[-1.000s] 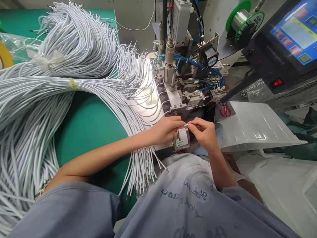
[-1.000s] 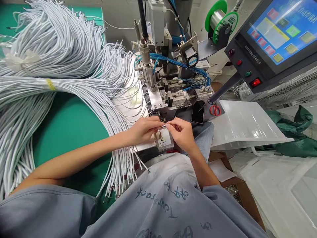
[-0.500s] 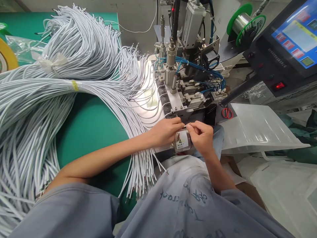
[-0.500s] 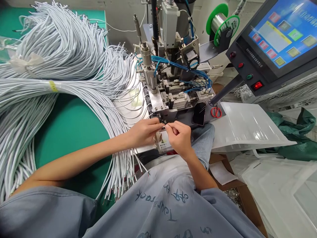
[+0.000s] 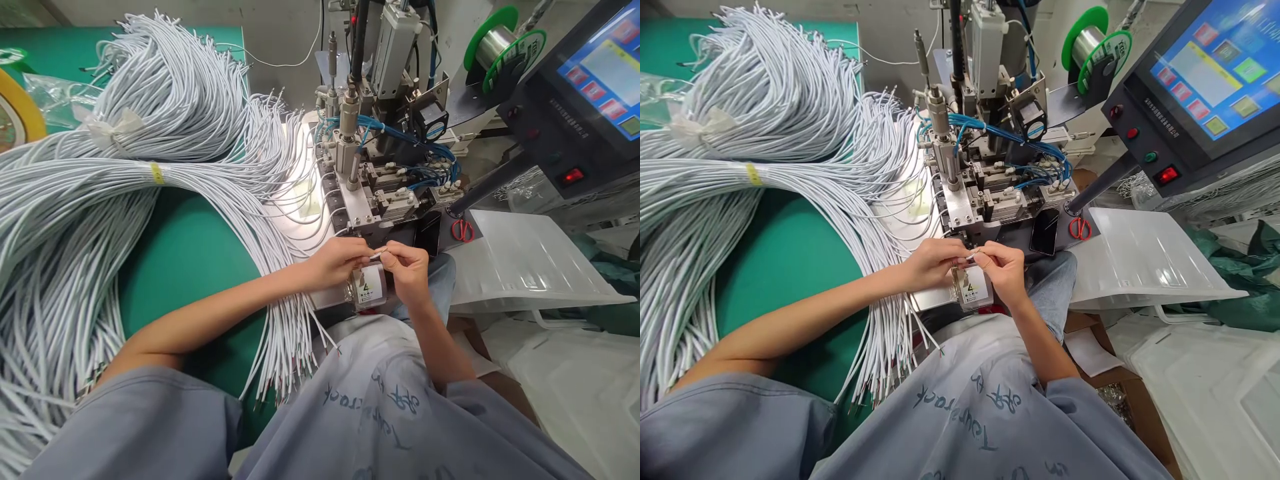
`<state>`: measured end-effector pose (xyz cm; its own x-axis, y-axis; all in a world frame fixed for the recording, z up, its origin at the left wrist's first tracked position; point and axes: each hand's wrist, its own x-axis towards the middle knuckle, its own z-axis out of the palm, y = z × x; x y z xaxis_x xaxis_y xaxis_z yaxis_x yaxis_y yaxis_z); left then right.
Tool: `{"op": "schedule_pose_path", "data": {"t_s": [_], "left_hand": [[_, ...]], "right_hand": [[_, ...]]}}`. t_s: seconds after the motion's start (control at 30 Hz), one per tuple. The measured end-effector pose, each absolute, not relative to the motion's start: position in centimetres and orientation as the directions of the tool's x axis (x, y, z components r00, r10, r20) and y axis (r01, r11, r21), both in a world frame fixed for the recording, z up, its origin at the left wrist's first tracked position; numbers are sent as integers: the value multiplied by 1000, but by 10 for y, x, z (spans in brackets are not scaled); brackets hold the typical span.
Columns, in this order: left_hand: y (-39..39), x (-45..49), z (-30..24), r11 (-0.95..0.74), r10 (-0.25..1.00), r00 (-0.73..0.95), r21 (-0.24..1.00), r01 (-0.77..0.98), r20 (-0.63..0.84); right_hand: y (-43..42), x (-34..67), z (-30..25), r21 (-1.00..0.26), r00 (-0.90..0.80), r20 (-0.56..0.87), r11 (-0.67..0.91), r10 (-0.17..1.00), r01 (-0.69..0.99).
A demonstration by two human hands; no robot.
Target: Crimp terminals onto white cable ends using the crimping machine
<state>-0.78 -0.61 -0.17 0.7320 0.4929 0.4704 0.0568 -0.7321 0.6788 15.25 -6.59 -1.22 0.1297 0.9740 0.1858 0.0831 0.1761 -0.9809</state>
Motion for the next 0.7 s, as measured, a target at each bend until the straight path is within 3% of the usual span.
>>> {"op": "schedule_pose_path", "data": {"t_s": [0.13,0.23,0.4,0.53,0.63,0.7], "left_hand": [[-3,-10,-3,-856,449,781,459,238,433],[-5,-9,-6,-864,473,756,405,299,453],[-9,-6,-8,-732,603,650,644,221,463],[-9,-5,-5,-577,670,635,808,120,385],[-4,-8,-2,-671,564,711,735,98,420],[1,-11,1,-818,434,778,561,128,455]], "right_hand": [[-62,167,3,-897,48,251,214,967,386],[-61,168,7,-837,-5,288,254,958,484],[-61,157,-6,-859,140,375,287,917,423],[-60,156,-15,-941,141,308,279,941,194],[-55,167,-8,-978,-8,187,187,982,90],[-52,175,0,-981,-105,114,129,988,147]]}}
